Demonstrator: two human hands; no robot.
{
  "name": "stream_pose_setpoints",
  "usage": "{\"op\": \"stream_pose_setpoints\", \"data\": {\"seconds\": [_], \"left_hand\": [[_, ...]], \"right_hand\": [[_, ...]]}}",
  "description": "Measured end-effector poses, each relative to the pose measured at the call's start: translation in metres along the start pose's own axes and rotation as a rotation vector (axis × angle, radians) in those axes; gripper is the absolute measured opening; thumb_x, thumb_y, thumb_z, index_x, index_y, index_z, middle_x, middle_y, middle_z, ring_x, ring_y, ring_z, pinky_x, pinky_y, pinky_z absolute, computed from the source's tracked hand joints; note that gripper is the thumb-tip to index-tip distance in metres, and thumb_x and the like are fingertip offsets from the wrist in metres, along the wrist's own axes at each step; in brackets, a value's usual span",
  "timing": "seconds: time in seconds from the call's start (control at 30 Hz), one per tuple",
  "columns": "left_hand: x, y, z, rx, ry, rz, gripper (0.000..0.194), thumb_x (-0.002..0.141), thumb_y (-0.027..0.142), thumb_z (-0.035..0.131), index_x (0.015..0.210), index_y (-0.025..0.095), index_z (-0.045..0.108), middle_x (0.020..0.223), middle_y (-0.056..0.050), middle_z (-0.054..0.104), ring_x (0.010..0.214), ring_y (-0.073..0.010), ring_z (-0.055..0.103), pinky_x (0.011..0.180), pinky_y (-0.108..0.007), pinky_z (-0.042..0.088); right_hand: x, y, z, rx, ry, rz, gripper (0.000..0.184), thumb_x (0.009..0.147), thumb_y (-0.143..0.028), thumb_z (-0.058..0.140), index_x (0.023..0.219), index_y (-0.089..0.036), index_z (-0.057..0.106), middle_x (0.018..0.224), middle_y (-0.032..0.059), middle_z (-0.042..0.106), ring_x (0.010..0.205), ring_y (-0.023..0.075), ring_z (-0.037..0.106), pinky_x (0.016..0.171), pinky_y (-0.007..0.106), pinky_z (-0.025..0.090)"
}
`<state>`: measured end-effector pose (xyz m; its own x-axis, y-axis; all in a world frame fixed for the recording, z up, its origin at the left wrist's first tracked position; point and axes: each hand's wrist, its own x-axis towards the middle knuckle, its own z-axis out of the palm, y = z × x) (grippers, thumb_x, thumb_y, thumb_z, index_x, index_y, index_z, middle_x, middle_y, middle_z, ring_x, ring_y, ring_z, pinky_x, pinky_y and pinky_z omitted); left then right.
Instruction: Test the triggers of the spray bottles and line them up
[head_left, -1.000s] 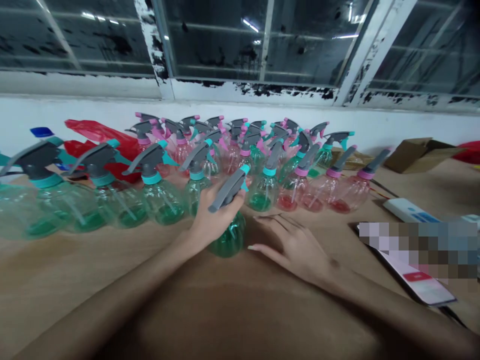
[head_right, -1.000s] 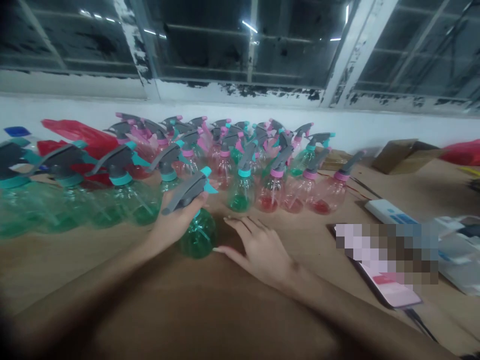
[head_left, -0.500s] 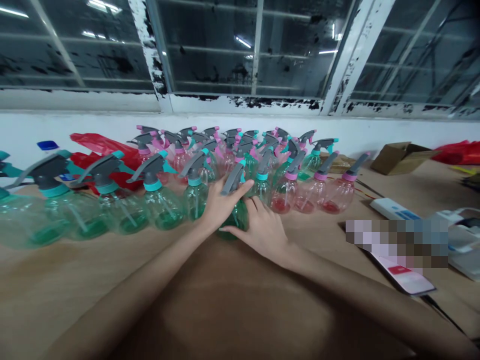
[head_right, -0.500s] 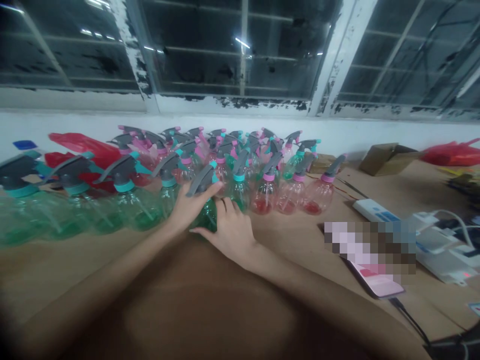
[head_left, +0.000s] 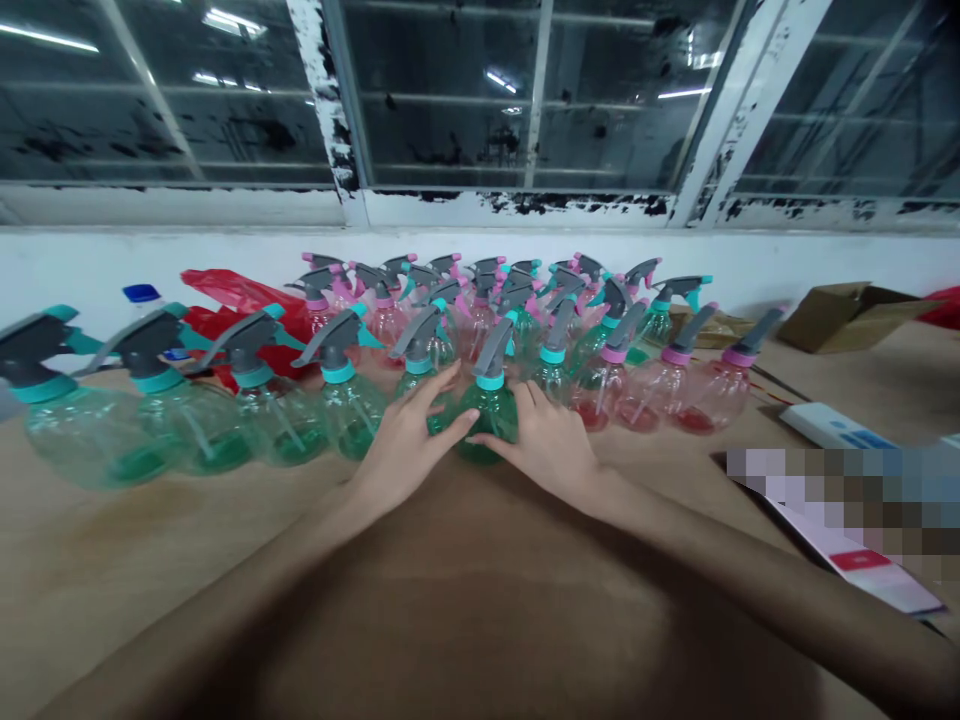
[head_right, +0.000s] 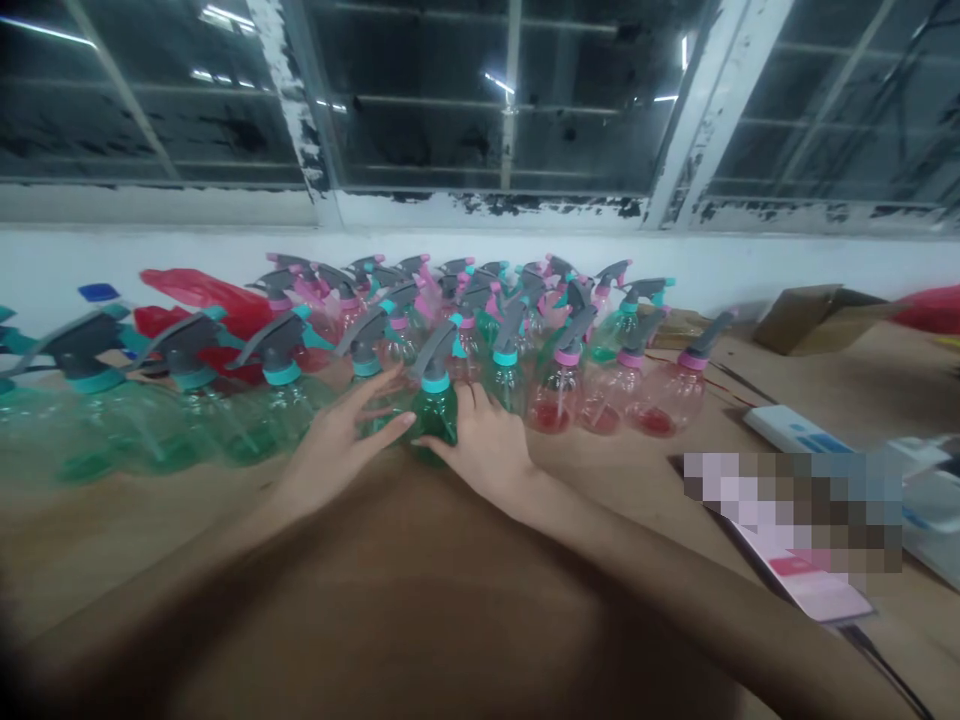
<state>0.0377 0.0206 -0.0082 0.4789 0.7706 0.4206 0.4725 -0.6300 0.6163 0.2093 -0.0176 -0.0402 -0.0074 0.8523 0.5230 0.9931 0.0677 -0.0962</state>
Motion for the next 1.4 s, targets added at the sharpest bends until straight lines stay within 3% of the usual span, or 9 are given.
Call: {"op": "stream_pose_setpoints", "data": {"seconds": [0.1,0.2,0.27,0.37,0.57,0.73,0.9,1.1,1.4], "left_hand": [[-0.004,-0.008,-0.009,0.021,0.007,0.002,0.036,0.087,0.034,0.051,0.121,0.024,0.051,0.120,-0.005,0.060,0.103,-0.0186,0.060,0.082,-0.030,0.051],[-0.005,-0.013,-0.015,0.102,0.046,-0.035,0.021,0.087,0.033,0.051,0.104,0.023,0.058,0.092,-0.001,0.066,0.082,-0.0162,0.063,0.069,-0.027,0.050],[-0.005,-0.015,-0.018,0.187,0.075,-0.082,0.018,0.087,0.036,0.050,0.098,0.023,0.055,0.073,0.003,0.061,0.065,-0.0151,0.059,0.060,-0.027,0.045],[-0.006,-0.019,-0.021,0.268,0.078,-0.153,0.025,0.088,0.040,0.046,0.104,0.021,0.043,0.061,0.006,0.050,0.052,-0.0147,0.051,0.053,-0.027,0.039],[-0.003,-0.018,-0.023,0.322,0.019,-0.307,0.056,0.085,0.050,0.042,0.123,0.012,0.025,0.060,0.004,0.055,0.053,-0.0208,0.059,0.050,-0.029,0.040],[0.001,-0.020,-0.023,0.294,-0.131,-0.436,0.078,0.083,0.062,0.035,0.136,0.008,0.015,0.046,0.004,0.056,0.052,-0.0259,0.064,0.052,-0.031,0.043],[0.002,-0.020,-0.026,0.349,-0.202,-0.428,0.072,0.083,0.063,0.031,0.132,0.010,0.027,0.043,0.002,0.059,0.048,-0.0251,0.064,0.051,-0.030,0.041],[0.002,-0.012,-0.028,0.446,-0.231,-0.428,0.069,0.085,0.059,0.032,0.130,0.007,0.030,0.048,-0.002,0.063,0.054,-0.0270,0.065,0.051,-0.030,0.040],[-0.004,-0.018,-0.025,0.684,-0.192,-0.374,0.067,0.087,0.060,0.026,0.130,0.008,0.031,0.052,-0.005,0.061,0.056,-0.0316,0.063,0.050,-0.032,0.035]], "right_hand": [[0.006,-0.001,0.003,-0.027,-0.006,0.022,0.071,0.074,-0.067,0.050,0.114,-0.009,0.049,0.099,0.0154,0.063,0.077,0.0286,0.064,0.051,0.033,0.046],[0.011,-0.001,0.005,-0.057,-0.005,0.034,0.073,0.074,-0.068,0.050,0.115,-0.008,0.049,0.101,0.0166,0.063,0.075,0.0288,0.064,0.050,0.033,0.045],[0.013,-0.002,0.005,-0.082,-0.003,0.038,0.077,0.073,-0.070,0.049,0.118,-0.007,0.047,0.103,0.0177,0.063,0.074,0.0284,0.065,0.050,0.033,0.045],[0.016,-0.002,0.004,-0.134,-0.020,0.055,0.078,0.074,-0.071,0.046,0.119,-0.008,0.046,0.103,0.0178,0.063,0.070,0.0281,0.065,0.049,0.034,0.045],[0.022,-0.002,0.002,-0.197,-0.071,0.068,0.077,0.076,-0.073,0.040,0.117,-0.008,0.047,0.097,0.0167,0.064,0.067,0.0289,0.065,0.047,0.035,0.044],[0.024,-0.004,0.001,-0.203,-0.092,0.081,0.072,0.077,-0.073,0.037,0.112,-0.010,0.049,0.099,0.0172,0.063,0.067,0.0283,0.065,0.048,0.033,0.042],[0.025,-0.003,0.003,-0.205,-0.090,0.082,0.075,0.076,-0.072,0.042,0.116,-0.010,0.046,0.100,0.0166,0.063,0.066,0.0277,0.065,0.046,0.032,0.041],[0.024,-0.005,0.006,-0.195,-0.064,0.087,0.075,0.075,-0.072,0.043,0.116,-0.009,0.047,0.096,0.0157,0.064,0.064,0.0272,0.065,0.044,0.031,0.039],[0.023,-0.008,0.010,-0.152,-0.043,0.096,0.072,0.076,-0.071,0.043,0.112,-0.009,0.049,0.095,0.0152,0.064,0.060,0.0258,0.063,0.042,0.031,0.039]]}}
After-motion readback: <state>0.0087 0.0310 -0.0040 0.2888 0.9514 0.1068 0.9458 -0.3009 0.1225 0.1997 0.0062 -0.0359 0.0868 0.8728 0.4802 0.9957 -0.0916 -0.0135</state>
